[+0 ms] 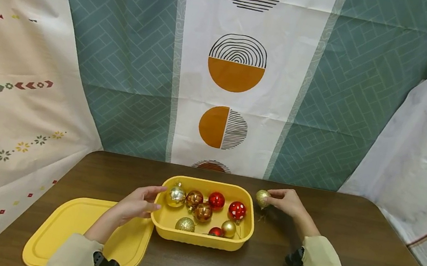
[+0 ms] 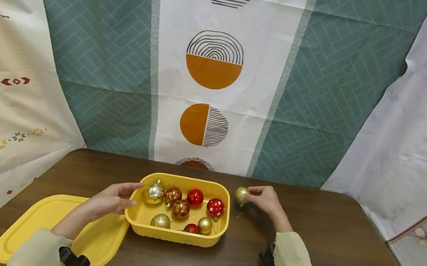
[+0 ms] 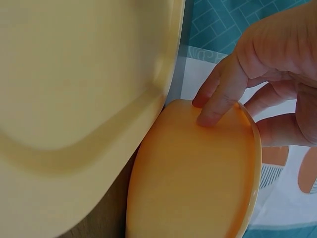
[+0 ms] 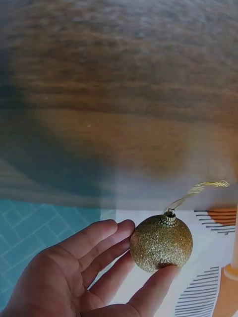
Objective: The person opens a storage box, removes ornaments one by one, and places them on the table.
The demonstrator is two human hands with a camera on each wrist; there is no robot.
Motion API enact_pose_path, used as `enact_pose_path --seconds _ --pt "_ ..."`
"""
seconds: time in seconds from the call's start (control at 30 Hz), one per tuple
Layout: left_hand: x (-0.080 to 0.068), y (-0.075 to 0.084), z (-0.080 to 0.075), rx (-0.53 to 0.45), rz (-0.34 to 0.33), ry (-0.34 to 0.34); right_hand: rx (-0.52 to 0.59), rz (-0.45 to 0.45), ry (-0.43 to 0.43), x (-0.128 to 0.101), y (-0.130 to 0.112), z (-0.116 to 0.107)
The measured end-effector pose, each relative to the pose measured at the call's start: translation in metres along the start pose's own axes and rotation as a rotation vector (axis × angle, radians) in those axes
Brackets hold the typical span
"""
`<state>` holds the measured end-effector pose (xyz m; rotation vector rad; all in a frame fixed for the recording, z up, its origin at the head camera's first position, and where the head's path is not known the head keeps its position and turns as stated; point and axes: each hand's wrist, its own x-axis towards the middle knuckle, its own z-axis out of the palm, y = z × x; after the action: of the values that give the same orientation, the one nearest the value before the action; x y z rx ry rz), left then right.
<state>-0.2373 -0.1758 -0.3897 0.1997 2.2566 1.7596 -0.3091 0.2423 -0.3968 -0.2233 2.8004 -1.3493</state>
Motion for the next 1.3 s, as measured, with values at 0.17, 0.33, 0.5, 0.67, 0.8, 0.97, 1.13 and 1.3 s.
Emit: enact_pose_path --seconds 0.17,0.33,0.5,0.67,0.8,0.97,1.13,1.3 --pt "0.000 -0.001 -0.001 -0.009 -0.005 0.000 -0.034 0.011 -0.006 0.005 0.000 0.007" --pt "0.000 -0.001 0.000 -0.002 0.001 -0.003 -0.073 0.027 -0.009 0.006 -0.001 0.010" --pt "0.001 -0.001 0.001 0.000 0.001 0.003 -0.069 0.036 -0.019 0.007 0.000 0.012" --pt "0.000 -0.001 0.000 0.003 0.004 0.004 -0.061 0.038 -0.020 0.008 0.001 0.014" --pt "0.001 -0.001 0.000 0.000 0.005 -0.003 -0.066 0.036 -0.018 0.009 0.001 0.015" --pt "0.001 -0.003 -0.001 0.003 0.006 -0.005 -0.094 0.011 -0.006 0.009 0.003 0.014" --pt "0.001 -0.002 0.000 0.006 0.008 -0.003 -0.121 -0.030 0.019 0.004 0.002 0.012" --pt "0.000 -0.002 0.000 0.005 0.010 0.000 -0.077 -0.062 0.047 -0.005 -0.004 0.007"
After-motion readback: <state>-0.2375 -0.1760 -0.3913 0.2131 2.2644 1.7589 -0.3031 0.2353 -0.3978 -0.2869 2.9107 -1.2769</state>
